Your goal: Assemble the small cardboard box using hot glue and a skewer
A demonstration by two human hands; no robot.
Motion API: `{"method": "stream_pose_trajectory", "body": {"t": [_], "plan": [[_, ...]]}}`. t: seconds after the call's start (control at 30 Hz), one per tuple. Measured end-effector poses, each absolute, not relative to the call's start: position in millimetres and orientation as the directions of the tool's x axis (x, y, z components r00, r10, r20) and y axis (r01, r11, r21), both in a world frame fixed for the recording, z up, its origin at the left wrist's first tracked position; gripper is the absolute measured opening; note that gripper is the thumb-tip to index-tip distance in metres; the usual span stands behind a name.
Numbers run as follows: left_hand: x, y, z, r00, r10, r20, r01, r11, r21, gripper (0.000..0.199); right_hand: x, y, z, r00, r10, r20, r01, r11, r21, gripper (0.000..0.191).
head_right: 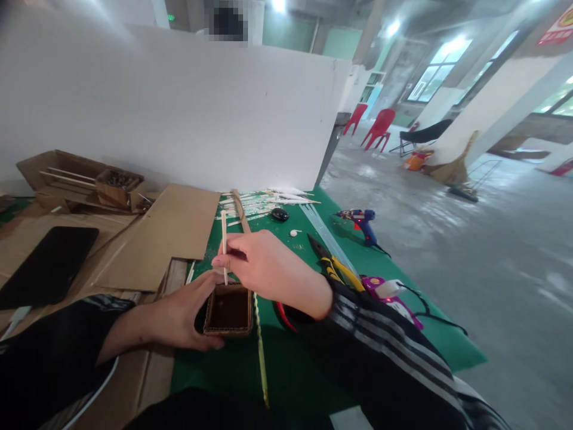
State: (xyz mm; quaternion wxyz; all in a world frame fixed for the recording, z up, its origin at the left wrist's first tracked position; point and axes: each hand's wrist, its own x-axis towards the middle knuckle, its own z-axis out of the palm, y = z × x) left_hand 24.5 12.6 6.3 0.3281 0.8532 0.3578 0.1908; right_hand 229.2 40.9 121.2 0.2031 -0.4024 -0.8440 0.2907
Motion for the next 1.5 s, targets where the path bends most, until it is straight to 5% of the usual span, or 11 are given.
{"method": "stream_pose_trajectory", "body": {"t": [0.5,0.77,1.5], "plan": [[24.3,13.0,7.9,0.679,0.728,0.094,0.470,-0.529,0.706,0.071,231.2,45.7,109.4,-0.642,0.764,0.065,0.553,0.520,-0.651,0.024],[26.0,13.5,8.1,0.695,0.712,0.101,0.487,-0.570,0.662,0.103,231.5,44.2,99.0,-0.633,0.768,0.097,0.538,0.527,-0.658,0.019],[25.6,15.0,4.0,0.691,0.719,0.067,0.529,-0.567,0.631,0.109,231.2,42.5,95.2,-0.646,0.762,0.039,0.584,0.526,-0.618,0.018]]}}
